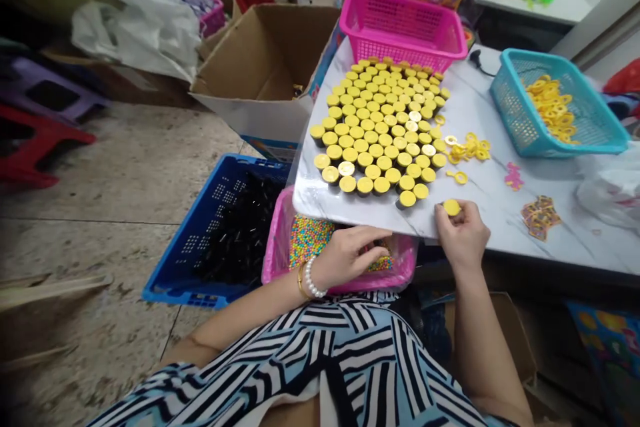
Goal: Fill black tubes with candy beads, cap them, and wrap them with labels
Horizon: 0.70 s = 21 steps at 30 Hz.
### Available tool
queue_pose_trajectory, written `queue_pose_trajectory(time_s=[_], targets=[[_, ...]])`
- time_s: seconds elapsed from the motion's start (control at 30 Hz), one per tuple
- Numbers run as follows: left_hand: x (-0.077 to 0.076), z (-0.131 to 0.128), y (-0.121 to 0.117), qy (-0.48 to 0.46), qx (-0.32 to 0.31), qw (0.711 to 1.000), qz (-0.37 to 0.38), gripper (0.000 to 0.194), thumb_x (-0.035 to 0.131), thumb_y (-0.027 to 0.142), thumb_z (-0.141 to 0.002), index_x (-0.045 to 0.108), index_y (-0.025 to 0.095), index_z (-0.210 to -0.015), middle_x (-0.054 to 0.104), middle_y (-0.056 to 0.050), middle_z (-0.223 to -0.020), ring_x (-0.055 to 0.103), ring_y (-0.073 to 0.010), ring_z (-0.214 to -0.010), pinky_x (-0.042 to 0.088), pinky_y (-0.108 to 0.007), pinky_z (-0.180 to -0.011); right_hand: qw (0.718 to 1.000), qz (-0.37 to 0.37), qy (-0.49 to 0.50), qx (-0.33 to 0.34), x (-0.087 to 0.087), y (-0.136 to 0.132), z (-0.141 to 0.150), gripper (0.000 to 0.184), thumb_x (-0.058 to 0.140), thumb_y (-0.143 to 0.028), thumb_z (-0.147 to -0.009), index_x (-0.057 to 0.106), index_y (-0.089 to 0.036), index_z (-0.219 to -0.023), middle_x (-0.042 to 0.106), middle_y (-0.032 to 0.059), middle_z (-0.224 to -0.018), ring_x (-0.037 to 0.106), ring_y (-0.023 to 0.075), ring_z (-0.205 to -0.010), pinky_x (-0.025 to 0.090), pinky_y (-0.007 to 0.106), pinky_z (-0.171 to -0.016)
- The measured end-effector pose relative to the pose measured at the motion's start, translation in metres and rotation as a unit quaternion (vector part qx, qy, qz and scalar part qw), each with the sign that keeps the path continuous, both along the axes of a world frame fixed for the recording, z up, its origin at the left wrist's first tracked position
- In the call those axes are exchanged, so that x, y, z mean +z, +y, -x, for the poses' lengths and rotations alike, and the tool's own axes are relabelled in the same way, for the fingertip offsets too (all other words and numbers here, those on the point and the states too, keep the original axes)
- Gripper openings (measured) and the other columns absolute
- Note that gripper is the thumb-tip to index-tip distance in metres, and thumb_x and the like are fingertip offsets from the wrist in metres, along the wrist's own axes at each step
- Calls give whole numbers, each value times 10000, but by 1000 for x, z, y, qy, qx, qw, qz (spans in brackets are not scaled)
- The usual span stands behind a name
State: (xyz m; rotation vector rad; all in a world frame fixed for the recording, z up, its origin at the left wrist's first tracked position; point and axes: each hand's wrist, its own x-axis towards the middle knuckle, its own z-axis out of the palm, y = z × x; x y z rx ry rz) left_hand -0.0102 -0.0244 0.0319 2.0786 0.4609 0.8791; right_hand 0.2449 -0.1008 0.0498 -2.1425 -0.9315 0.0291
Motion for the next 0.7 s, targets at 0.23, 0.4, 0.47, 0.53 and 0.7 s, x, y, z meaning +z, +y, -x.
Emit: queue_pose_trajectory(time_s=[0.23, 0.4, 0.47, 0.53, 0.7], targets=[[-20, 20, -1, 63, 20, 997, 31, 249, 650, 323, -1023, 774, 191, -1193, 828, -92, -1093, 799, -191, -967, 657, -342, -917, 995, -5, -2, 101, 8, 25, -60, 435, 735, -368, -869, 766, -178, -1259, 739, 5, -778, 605, 116, -596, 512, 283, -683], [-43, 36, 3, 250, -5, 968, 19, 248, 595, 294, -1043, 790, 178, -1145, 813, -97, -1077, 775, -190, -977, 619, -320, -934, 966, 144, -188, 99, 25, 56, -124, 400, 828, -410, -790, 833, -139, -1084, 789, 85, -973, 616, 106, -741, 456, 345, -844], [-53, 39, 7, 348, -6, 937, 3, 261, 596, 263, -1032, 777, 162, -1192, 796, -118, -1116, 760, -199, -999, 603, -312, -926, 944, 210, -206, 152, 23, 70, -142, 438, 772, -496, -819, 820, -142, -1074, 789, 82, -1055, 678, 126, -886, 445, 338, -861], [-61, 38, 12, 398, -1, 917, -28, 320, 565, 227, -1035, 737, 142, -1291, 768, -151, -1193, 741, -216, -1043, 585, -320, -929, 930, 242, -213, 174, 21, 79, -153, 457, 689, -568, -851, 805, -149, -993, 793, 73, -1118, 707, 147, -1059, 426, 340, -878], [-74, 10, 13, 331, -97, 926, -153, 415, 442, 203, -1081, 642, 153, -1441, 682, -172, -1379, 624, -270, -1274, 513, -372, -1044, 968, 178, -172, 29, 34, 77, -136, 463, 792, -492, -750, 738, -34, -788, 806, 106, -969, 733, 235, -1117, 350, 443, -770]])
